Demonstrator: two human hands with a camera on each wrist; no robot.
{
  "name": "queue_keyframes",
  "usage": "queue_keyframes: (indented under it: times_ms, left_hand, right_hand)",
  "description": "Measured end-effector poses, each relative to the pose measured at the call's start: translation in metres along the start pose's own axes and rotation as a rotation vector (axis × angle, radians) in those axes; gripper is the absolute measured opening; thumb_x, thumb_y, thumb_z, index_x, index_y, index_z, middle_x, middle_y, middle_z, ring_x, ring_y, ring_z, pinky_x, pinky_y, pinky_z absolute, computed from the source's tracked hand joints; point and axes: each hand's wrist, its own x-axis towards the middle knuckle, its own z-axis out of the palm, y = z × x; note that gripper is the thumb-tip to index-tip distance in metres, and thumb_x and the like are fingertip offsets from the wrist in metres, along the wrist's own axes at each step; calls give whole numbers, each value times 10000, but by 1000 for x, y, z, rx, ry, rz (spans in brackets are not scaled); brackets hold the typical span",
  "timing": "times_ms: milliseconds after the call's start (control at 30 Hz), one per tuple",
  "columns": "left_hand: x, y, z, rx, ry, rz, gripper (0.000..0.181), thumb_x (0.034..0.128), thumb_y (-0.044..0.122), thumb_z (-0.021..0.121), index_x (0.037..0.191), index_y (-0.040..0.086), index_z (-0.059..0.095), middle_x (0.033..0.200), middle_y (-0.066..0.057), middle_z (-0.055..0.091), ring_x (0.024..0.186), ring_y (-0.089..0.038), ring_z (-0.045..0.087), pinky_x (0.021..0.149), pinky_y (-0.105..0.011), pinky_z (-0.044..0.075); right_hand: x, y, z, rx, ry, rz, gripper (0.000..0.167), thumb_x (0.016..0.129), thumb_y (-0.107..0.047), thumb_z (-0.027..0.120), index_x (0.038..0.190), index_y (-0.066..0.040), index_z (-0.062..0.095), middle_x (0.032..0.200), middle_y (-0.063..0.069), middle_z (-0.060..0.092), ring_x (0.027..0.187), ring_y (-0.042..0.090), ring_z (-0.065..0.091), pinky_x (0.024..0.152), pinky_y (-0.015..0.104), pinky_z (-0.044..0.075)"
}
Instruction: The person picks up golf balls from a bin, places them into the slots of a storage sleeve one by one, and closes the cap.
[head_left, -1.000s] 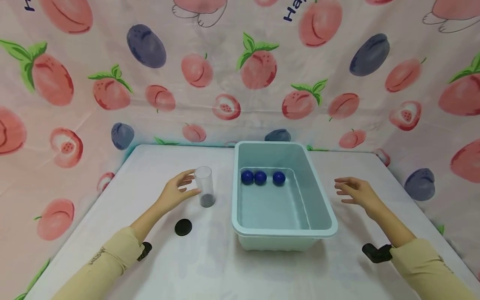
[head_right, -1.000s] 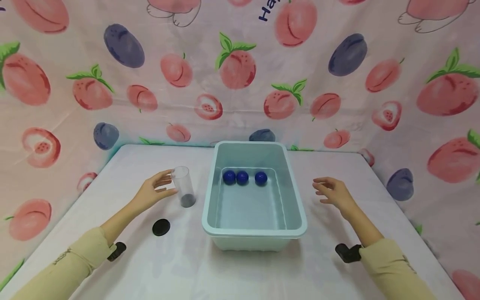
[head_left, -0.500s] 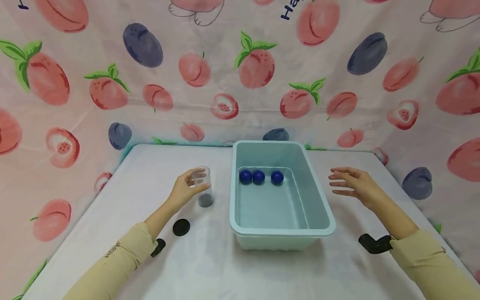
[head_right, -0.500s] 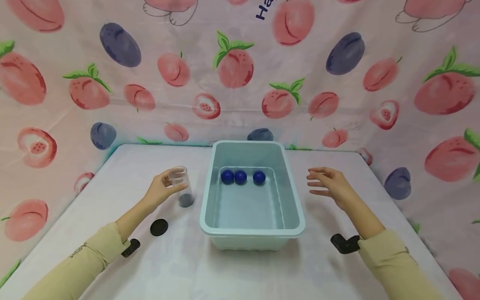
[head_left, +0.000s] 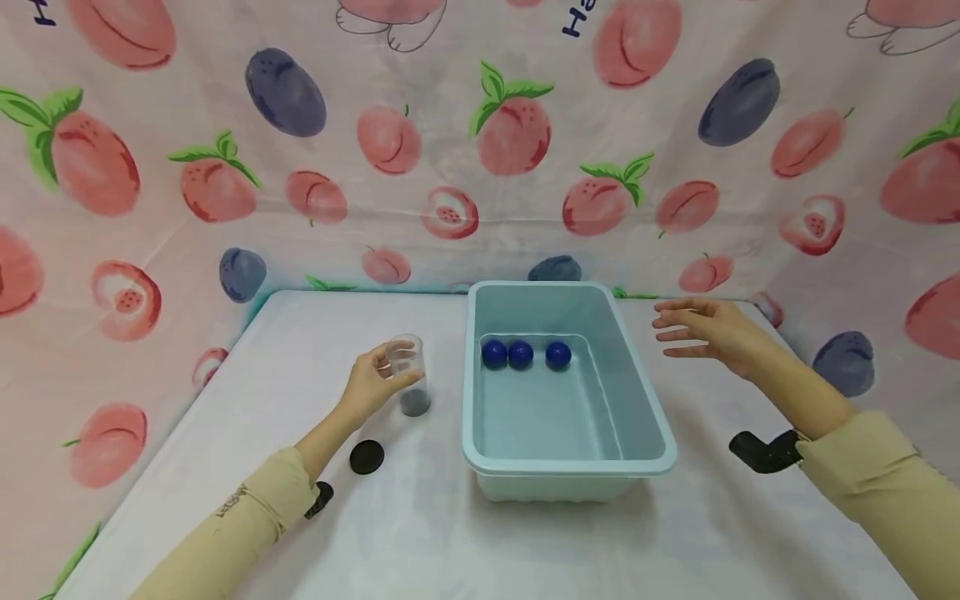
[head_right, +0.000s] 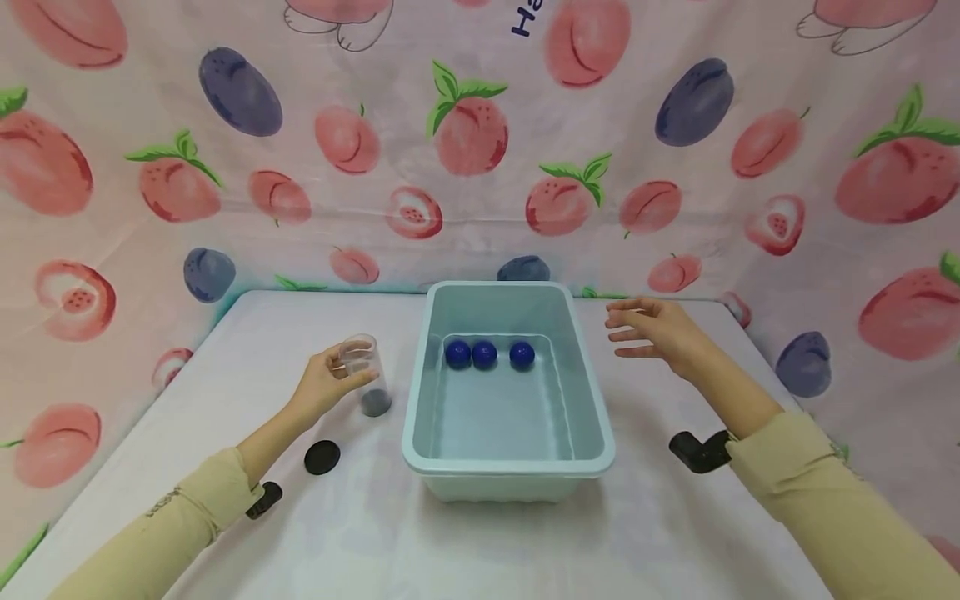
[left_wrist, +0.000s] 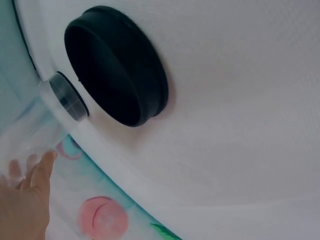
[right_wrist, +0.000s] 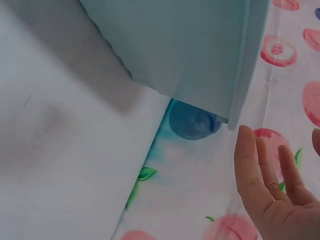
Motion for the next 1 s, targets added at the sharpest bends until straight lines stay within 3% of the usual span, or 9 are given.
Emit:
queue_keyframes:
  times_ms: [333, 467, 633, 800, 933, 1000]
  left_hand:
    - [0, 3, 0, 10, 1, -1, 431, 819, 131, 728, 1215, 58, 574, 1251, -185, 598, 1176, -348, 574, 964, -415, 493]
    - [0, 1, 0, 6, 5, -5, 429, 817, 126, 729, 1211, 52, 576, 1254, -185, 596, 1175, -350, 573, 963, -408, 494]
    - [1, -1, 5, -12, 12, -10, 454, 815, 142, 735, 1229, 50, 573, 1261, -190, 596, 1178, -351, 571, 972, -386, 490]
    - [0, -1, 7, -19, 0, -34, 463, 808, 152, 743, 1233, 69, 579, 1268, -168, 600, 1188, -336, 567, 990, -397, 477]
    - [0, -1, 3, -14, 2, -27, 460, 803, 150, 747, 1226, 72, 584, 1267, -161, 601, 1180, -321, 576, 993, -403, 475]
    - [0, -1, 1, -11, 6, -22, 460, 802, 155, 749, 1224, 72, 586, 1269, -161, 600, 1176, -319, 579, 992, -403, 476]
  right_hand:
    - [9, -45, 8, -101, -49, 3, 556, 975, -315, 502, 1353, 71, 369, 932, -108, 626, 833, 19, 657, 815, 356, 567]
    - [15, -58, 14, -126, -71, 23, 579, 966, -324, 517, 1373, 57, 361, 1095, 67, 621, 878, 53, 657, 850, 384, 550]
    - [19, -72, 20, -154, -61, 38, 594, 965, -350, 512, 1379, 50, 364, 1303, 282, 495, 963, 152, 660, 859, 394, 542]
    - [21, -81, 29, -151, -66, 60, 602, 973, -374, 485, 1384, 48, 362, 1284, 281, 514, 967, 155, 659, 858, 379, 546]
    - [31, -88, 37, -152, -80, 74, 608, 967, -393, 484, 1381, 38, 366, 1219, 201, 558, 913, 106, 650, 853, 378, 553]
    - [38, -92, 42, -171, -82, 85, 607, 964, -390, 492, 1379, 36, 369, 1226, 205, 546, 931, 142, 648, 849, 388, 555]
